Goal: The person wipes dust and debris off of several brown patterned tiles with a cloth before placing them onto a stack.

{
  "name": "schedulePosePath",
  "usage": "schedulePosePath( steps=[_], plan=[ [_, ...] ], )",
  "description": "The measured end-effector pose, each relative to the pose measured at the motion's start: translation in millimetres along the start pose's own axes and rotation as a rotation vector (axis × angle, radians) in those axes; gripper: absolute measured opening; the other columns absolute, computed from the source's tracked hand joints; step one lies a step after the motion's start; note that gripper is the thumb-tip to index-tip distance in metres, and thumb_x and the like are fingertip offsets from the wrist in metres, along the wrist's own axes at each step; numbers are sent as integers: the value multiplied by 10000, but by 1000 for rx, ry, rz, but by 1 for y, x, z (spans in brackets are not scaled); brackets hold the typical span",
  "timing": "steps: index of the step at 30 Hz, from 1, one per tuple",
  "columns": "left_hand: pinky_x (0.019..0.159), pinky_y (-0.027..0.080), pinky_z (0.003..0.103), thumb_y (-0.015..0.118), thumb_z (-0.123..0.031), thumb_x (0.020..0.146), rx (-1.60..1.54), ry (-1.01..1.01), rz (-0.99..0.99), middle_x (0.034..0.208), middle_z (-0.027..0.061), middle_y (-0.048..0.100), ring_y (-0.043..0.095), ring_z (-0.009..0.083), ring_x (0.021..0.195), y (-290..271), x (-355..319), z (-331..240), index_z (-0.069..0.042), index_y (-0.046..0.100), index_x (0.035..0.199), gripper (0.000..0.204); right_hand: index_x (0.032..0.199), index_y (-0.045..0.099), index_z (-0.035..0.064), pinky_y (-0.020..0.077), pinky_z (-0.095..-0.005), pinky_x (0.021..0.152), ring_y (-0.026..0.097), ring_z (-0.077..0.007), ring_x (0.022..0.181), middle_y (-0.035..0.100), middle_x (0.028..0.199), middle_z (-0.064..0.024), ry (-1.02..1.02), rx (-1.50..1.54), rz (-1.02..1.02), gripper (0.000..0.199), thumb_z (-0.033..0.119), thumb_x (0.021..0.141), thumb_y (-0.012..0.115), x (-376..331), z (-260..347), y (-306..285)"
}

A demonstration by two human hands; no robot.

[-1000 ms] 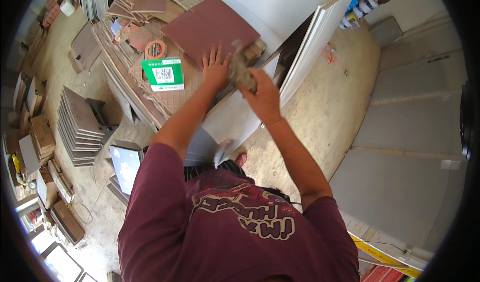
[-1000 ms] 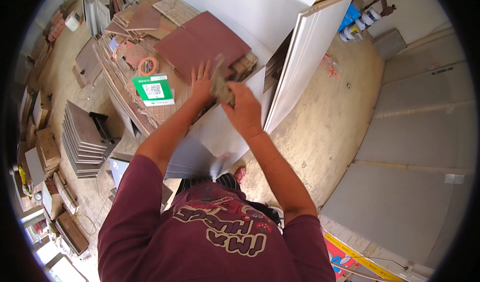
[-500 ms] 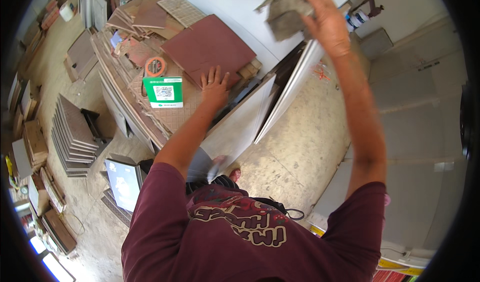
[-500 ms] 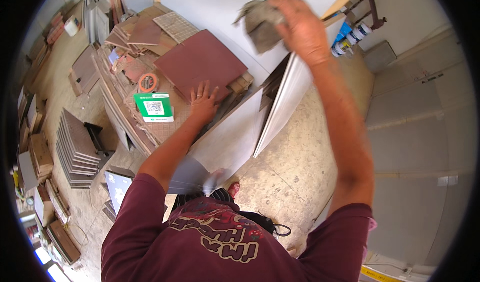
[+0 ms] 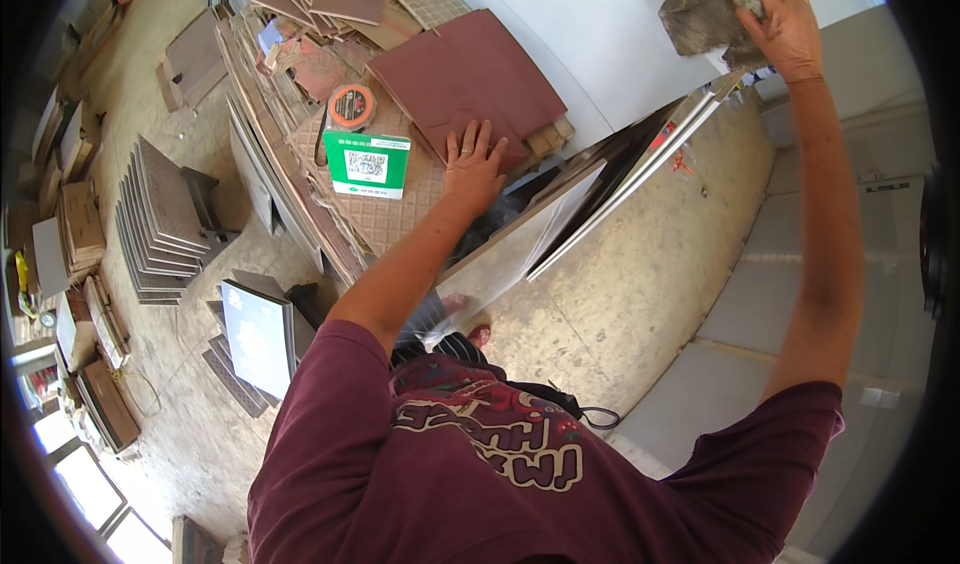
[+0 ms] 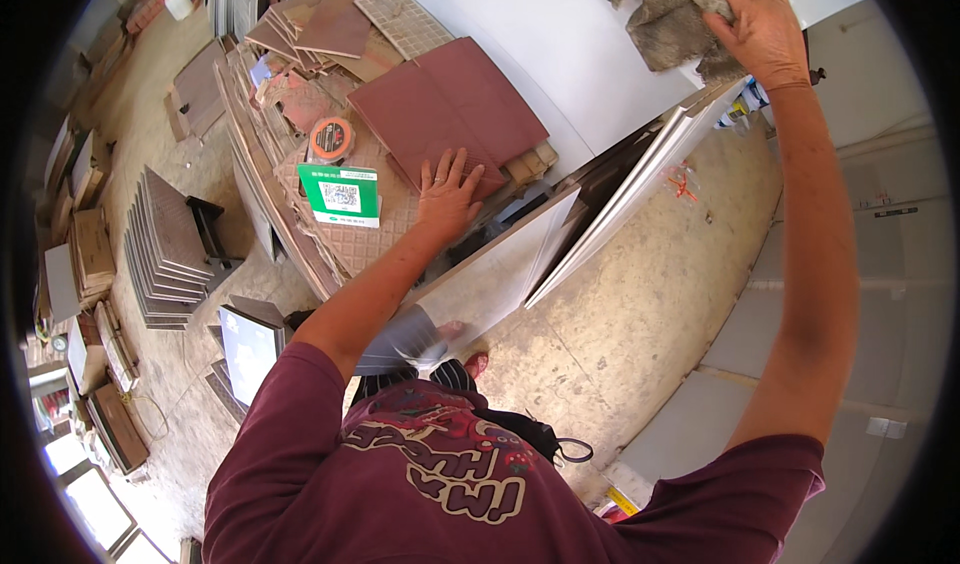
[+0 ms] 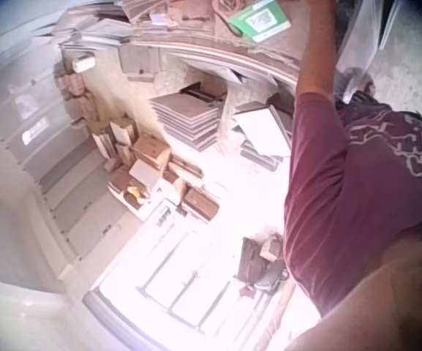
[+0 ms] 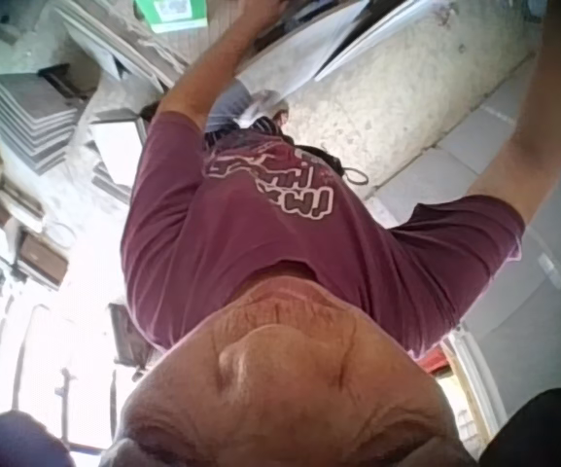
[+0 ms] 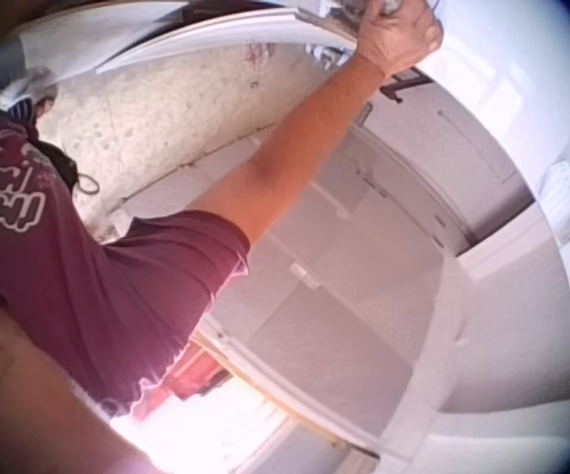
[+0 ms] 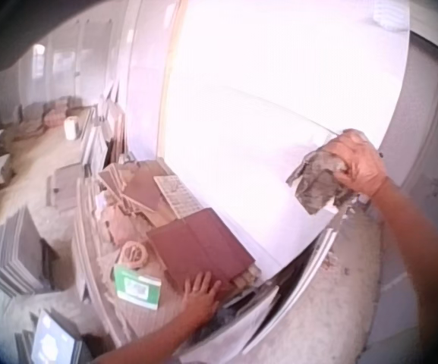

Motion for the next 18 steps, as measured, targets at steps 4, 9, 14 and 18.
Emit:
schedulePosePath(
  steps=[4,9,14,18],
  plan=[
    [1051,142,555,653,-307,733,-2,-14,-26,1433,140,246,202,320,1329,-2,-1,1,-159,464,1275,593,966,575,75,409,-443,812,520,-338,892,564,911,-128,-26,-51,-70,389,159,588,610,0,-2,12],
    [1049,143,557,657,-295,725,-33,7,-41,1424,144,260,211,328,1323,-5,3,-2,-148,472,1267,590,962,570,77,425,-431,775,520,-342,884,560,906,-130,28,-69,-131,393,154,579,607,-4,-1,13],
    [1053,135,552,651,-283,733,-27,-10,-30,1414,142,274,212,327,1322,-10,5,-3,-148,474,1265,577,964,562,83,432,-421,760,516,-346,874,555,898,-129,69,-113,-144,396,138,575,606,-6,-1,17],
    [1048,144,558,656,-278,720,-21,-5,-66,1396,151,301,235,328,1309,-9,8,0,-138,501,1241,561,967,558,84,430,-425,763,515,-344,868,553,892,-128,63,-120,-173,395,128,577,607,-6,1,21]
  ],
)
Point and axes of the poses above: each hand's wrist, its own x-axis towards the middle knuckle, its own y-axis out of the palm, z = x × y, the point moved 2 cm from there along x, towards the middle knuckle
